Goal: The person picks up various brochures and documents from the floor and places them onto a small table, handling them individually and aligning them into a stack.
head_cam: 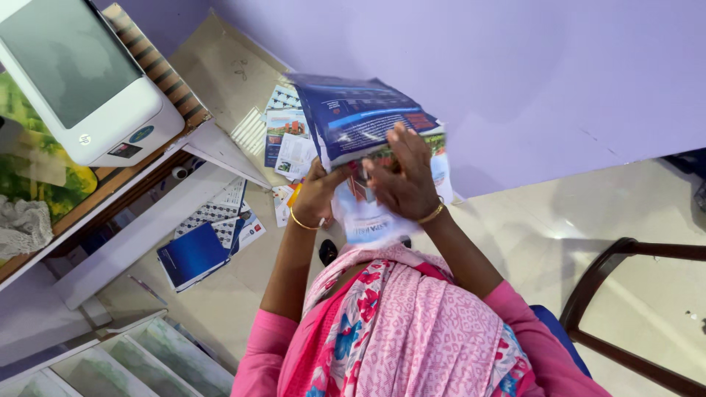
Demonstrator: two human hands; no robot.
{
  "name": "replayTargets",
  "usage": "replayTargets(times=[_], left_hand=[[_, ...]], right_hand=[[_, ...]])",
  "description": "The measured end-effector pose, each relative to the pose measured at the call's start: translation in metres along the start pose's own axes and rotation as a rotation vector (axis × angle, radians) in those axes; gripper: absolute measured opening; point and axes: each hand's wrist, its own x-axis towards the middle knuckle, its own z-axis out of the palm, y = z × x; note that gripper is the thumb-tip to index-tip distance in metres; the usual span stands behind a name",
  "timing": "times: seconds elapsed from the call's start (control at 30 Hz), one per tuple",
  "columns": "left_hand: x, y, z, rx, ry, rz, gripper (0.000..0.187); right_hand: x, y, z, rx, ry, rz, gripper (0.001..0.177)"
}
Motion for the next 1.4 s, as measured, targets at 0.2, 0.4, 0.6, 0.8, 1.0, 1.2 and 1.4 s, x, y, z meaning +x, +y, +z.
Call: replayTargets(times=[0.2, 0.4, 0.6, 0.8, 1.0, 1.2, 1.4], left_hand=[[-0.025, 0.022, -0.047, 0.024, 0.003, 0.013, 0.026], [-0.038, 0.021, -0.079, -0.230, -0.166, -0.168, 0.024], [-0.025, 0.036, -0.102, -0.061, 0.098, -0.113, 0.069], [-0.024, 0.009, -0.057, 0.164, 0.248, 0.036, 0.087], [-0.010, -0.045, -0.027, -0.306, 0.472, -0.094, 0.040], [-0.017, -0.058, 0.009, 0.386, 0.309, 0.173, 0.034], [-0.023, -0.036, 0.055, -0.115, 0.429, 0.019, 0.033]], right_hand=[[-0.057, 0.074, 0.053, 0.521, -0.318, 1.057, 0.064], [0.005, 0.054, 0.023, 1.537, -0.080, 1.217, 0.066], [0.007, 0.011, 0.062, 1.605, -0.018, 1.349, 0.039], [0.054, -0.021, 0.035, -0.047, -0.230, 0.640, 0.029], [0.081, -0.064, 0.005, 0.390, -0.627, 0.302, 0.036], [0.065, -0.015, -0.059, 0.404, -0.232, 0.078, 0.054], [-0.009, 0.110, 0.044, 0.490, -0.595, 0.731, 0.066]])
